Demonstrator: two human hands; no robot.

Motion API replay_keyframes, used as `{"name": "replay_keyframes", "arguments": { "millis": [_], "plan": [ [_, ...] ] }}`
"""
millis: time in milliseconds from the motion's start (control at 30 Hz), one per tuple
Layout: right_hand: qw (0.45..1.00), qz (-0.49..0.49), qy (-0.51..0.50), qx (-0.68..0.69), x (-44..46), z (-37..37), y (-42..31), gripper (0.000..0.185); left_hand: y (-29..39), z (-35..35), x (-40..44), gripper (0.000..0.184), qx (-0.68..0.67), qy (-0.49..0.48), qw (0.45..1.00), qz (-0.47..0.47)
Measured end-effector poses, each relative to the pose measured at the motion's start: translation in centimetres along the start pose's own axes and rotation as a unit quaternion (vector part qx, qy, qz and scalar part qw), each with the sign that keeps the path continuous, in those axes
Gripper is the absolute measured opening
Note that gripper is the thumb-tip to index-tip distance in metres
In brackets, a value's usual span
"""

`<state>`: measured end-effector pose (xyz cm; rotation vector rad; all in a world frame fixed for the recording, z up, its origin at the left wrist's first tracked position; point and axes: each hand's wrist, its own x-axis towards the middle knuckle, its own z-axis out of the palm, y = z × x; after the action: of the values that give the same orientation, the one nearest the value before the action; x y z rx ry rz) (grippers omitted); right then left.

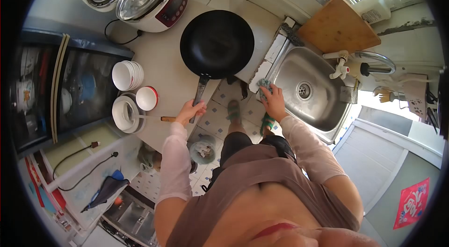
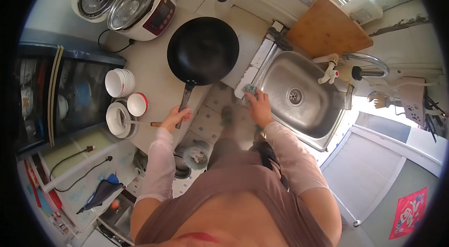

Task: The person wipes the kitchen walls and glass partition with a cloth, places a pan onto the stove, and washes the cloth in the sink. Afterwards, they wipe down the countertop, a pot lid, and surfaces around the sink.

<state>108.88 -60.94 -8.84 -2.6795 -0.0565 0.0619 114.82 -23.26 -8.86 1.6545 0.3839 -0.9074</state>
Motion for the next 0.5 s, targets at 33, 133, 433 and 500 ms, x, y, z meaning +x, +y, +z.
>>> {"name": "replay_keyframes", "arguments": {
  "millis": [33, 133, 433, 500],
  "plan": [
    [1.000, 0.014, 0.007, 0.015, 0.6, 0.5, -0.1, 0.058, 0.1, -0.7, 0.5, 0.034, -0.109, -0.069, 0.990, -0.065],
    [0.997, 0.049, 0.006, 0.056, 1.8, 0.3, 0.5, 0.054, -0.4, -1.8, 1.1, 0.020, -0.187, -0.172, 0.962, -0.095],
    [0.937, 0.170, 0.134, 0.273, 1.3, 0.9, 3.3, 0.037, 3.3, 0.7, -2.5, 0.017, -0.184, -0.156, 0.965, -0.107],
    [0.926, 0.194, 0.133, 0.296, -0.2, -0.2, 3.9, 0.036, 4.6, 1.6, -4.6, 0.016, -0.156, -0.126, 0.975, -0.092]
  ]
}}
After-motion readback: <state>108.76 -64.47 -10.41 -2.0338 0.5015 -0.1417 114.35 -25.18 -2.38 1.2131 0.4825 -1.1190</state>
